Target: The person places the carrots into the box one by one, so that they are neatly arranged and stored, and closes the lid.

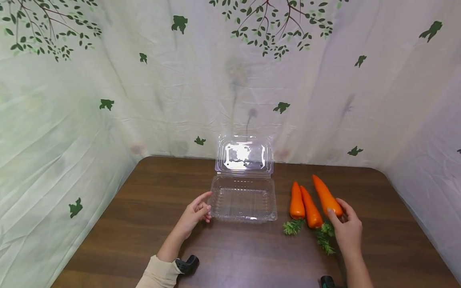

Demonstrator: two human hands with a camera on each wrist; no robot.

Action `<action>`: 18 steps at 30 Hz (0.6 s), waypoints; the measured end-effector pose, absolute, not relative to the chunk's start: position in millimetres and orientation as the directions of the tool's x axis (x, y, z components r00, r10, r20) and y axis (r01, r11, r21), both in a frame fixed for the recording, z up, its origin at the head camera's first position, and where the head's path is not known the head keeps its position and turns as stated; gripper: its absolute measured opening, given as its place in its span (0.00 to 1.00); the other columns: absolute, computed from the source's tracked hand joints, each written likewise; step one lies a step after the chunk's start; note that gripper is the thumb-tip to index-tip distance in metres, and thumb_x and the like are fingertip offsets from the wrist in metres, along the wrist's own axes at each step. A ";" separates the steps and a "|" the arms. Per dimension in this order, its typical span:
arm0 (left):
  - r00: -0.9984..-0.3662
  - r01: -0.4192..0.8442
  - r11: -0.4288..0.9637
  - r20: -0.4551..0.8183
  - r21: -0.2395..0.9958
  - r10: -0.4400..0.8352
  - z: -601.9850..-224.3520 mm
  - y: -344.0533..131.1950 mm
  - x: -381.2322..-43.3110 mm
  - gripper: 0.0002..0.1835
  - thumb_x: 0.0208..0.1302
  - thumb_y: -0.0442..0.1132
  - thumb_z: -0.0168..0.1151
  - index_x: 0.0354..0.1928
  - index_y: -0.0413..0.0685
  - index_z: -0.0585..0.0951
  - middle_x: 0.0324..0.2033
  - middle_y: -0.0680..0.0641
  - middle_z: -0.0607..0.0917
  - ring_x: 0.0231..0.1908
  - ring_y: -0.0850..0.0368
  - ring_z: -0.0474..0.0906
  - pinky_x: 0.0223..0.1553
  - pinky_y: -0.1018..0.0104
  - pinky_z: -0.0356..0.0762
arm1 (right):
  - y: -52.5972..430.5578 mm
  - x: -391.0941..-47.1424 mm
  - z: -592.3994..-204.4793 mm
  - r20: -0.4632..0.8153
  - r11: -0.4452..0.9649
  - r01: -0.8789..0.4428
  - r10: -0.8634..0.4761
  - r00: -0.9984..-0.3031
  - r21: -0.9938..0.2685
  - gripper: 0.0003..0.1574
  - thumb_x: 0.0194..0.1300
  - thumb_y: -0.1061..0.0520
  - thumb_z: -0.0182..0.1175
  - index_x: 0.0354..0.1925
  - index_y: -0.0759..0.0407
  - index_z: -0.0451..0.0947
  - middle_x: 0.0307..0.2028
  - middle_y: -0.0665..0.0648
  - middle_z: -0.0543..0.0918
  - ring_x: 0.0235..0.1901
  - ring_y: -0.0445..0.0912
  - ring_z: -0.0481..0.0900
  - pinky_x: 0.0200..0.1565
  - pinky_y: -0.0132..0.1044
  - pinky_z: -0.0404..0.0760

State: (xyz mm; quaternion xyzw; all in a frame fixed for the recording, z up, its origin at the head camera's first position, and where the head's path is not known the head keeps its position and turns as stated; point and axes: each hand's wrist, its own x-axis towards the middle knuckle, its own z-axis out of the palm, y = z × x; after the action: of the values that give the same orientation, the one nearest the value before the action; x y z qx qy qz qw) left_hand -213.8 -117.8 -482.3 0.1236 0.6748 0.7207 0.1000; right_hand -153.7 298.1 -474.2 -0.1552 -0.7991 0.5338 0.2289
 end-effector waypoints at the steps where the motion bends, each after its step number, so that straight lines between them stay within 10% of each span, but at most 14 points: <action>1: -0.950 0.024 -0.079 0.047 0.997 0.309 -486.2 -118.3 -215.5 0.27 0.63 0.25 0.49 0.64 0.33 0.57 0.22 0.46 0.72 0.22 0.58 0.74 0.25 0.68 0.77 | 297.0 -153.3 -472.6 0.202 0.365 -0.010 0.493 -0.847 -0.931 0.27 0.59 0.57 0.59 0.57 0.62 0.69 0.43 0.42 0.73 0.38 0.29 0.71 0.34 0.16 0.72; 8: -0.957 0.030 -0.137 0.068 0.990 0.281 -509.4 -119.2 -223.6 0.27 0.62 0.29 0.53 0.63 0.41 0.62 0.22 0.47 0.72 0.22 0.58 0.74 0.25 0.67 0.77 | 328.8 -180.1 -520.8 0.290 0.293 -0.167 0.454 -0.842 -0.942 0.28 0.56 0.57 0.62 0.56 0.55 0.71 0.49 0.53 0.72 0.45 0.40 0.71 0.39 0.17 0.71; 18: -0.957 0.024 -0.165 0.070 0.986 0.282 -513.1 -119.3 -223.7 0.26 0.63 0.30 0.53 0.63 0.43 0.62 0.22 0.48 0.72 0.22 0.59 0.74 0.25 0.68 0.77 | 276.5 -166.9 -448.6 0.321 0.256 -0.229 0.420 -0.849 -0.939 0.24 0.56 0.69 0.59 0.53 0.70 0.71 0.43 0.49 0.72 0.40 0.37 0.71 0.36 0.17 0.72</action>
State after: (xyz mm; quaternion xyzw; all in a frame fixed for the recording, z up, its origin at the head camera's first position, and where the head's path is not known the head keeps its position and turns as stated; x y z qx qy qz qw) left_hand -223.7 -119.3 -513.1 0.1196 0.6406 0.7537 0.0858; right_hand -166.9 276.5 -448.6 -0.0640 -0.7461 0.6065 0.2672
